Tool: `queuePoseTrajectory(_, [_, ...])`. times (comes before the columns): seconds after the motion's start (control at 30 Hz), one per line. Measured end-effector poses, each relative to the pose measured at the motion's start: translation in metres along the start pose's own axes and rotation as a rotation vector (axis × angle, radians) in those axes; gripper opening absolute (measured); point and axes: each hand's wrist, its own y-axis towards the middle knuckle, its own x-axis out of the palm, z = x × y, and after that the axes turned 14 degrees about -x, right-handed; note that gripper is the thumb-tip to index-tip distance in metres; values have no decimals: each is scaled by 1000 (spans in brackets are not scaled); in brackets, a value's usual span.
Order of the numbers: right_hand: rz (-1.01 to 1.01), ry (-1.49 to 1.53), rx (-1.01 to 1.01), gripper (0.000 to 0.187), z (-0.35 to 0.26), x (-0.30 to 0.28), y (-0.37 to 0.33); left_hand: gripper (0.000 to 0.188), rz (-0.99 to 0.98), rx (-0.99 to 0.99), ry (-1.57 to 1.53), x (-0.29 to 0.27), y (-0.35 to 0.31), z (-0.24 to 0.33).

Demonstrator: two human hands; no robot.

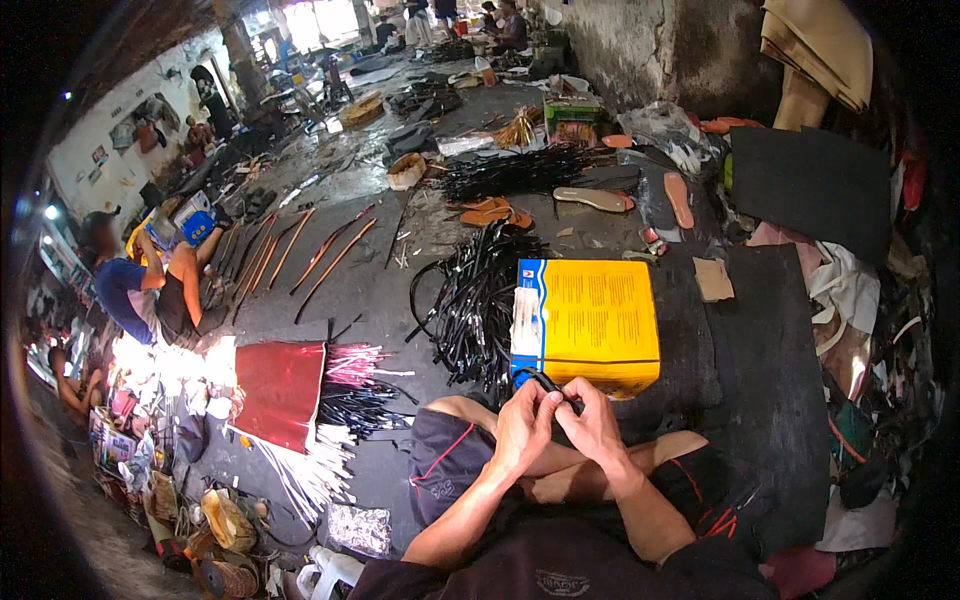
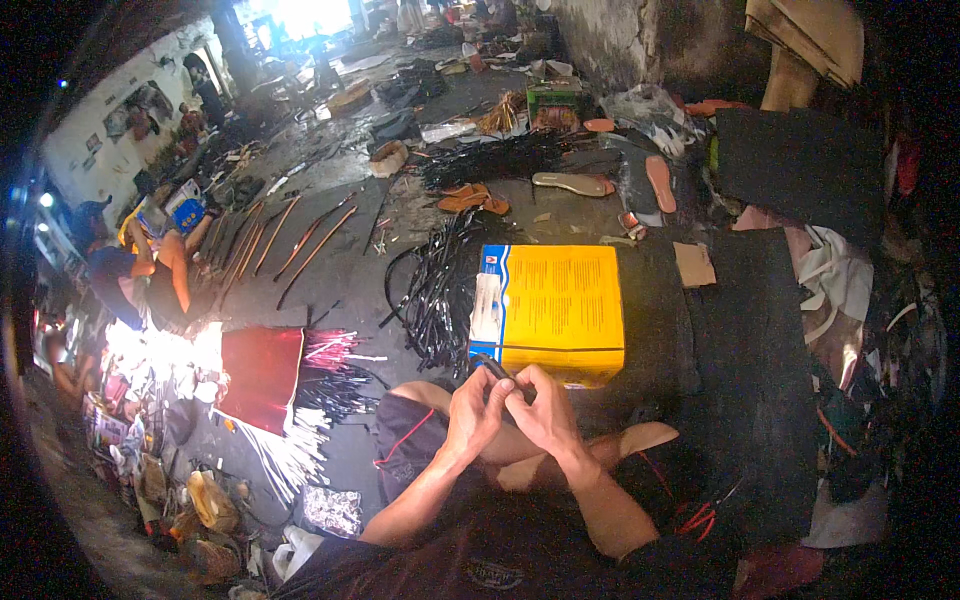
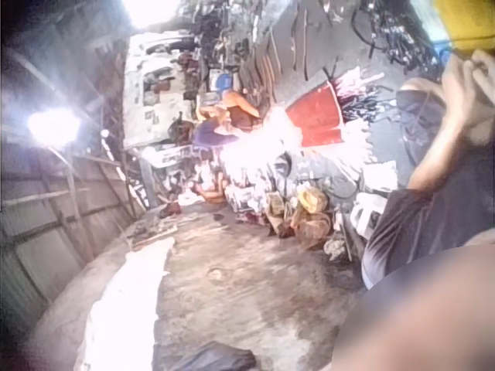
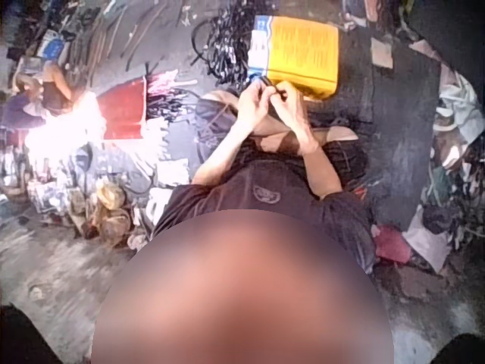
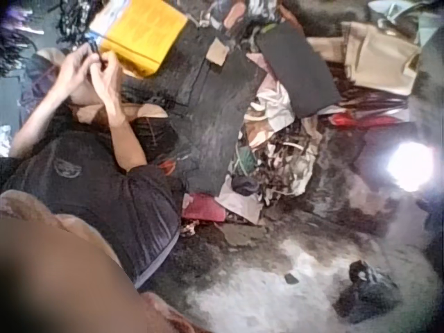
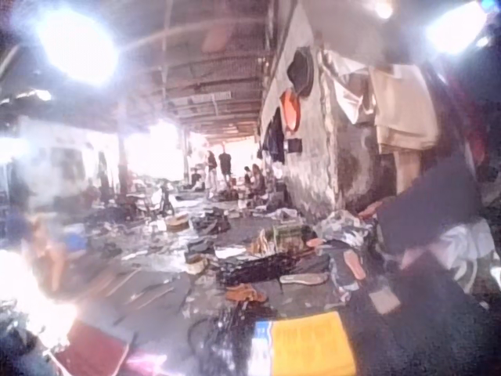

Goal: The person sits on the floor and repeatedly picks up black cords, measures them against a small white block, and places them aside. The person also briefly handles a yellow box and a pair of scissors.

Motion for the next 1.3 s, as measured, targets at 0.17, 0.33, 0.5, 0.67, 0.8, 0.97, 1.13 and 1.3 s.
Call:
queuePoseTrajectory(0.17, [-42, -46, 19, 20, 2, -2, 0, 20, -197, -183, -309, 5, 7, -12])
queuePoseTrajectory(0.33, [-44, -14, -29, 20, 5, -6, 0, 25, -173, -194, -339, 4, 6, -13])
queuePoseTrajectory(0.5, [-112, 93, -11, 23, 10, -5, -1, 19, -215, -227, -504, 1, 9, -15])
queuePoseTrajectory(0.67, [-122, 160, 64, 24, 10, 3, -2, 21, -151, -252, -483, -10, 19, -16])
queuePoseTrajectory(0.8, [-133, 176, 4, 21, 5, -5, 1, 24, -52, -331, -652, -32, 35, -14])
queuePoseTrajectory(0.97, [-202, 285, 38, 16, -3, -24, 5, 21, 151, -310, -723, -85, 59, -17])
queuePoseTrajectory(1.13, [-255, 306, 54, 15, -4, -30, 5, 21, 263, -241, -691, -117, 67, -21])
queuePoseTrajectory(1.3, [-283, 295, 73, 16, 0, -30, 7, 25, 310, -244, -665, -141, 68, -31])
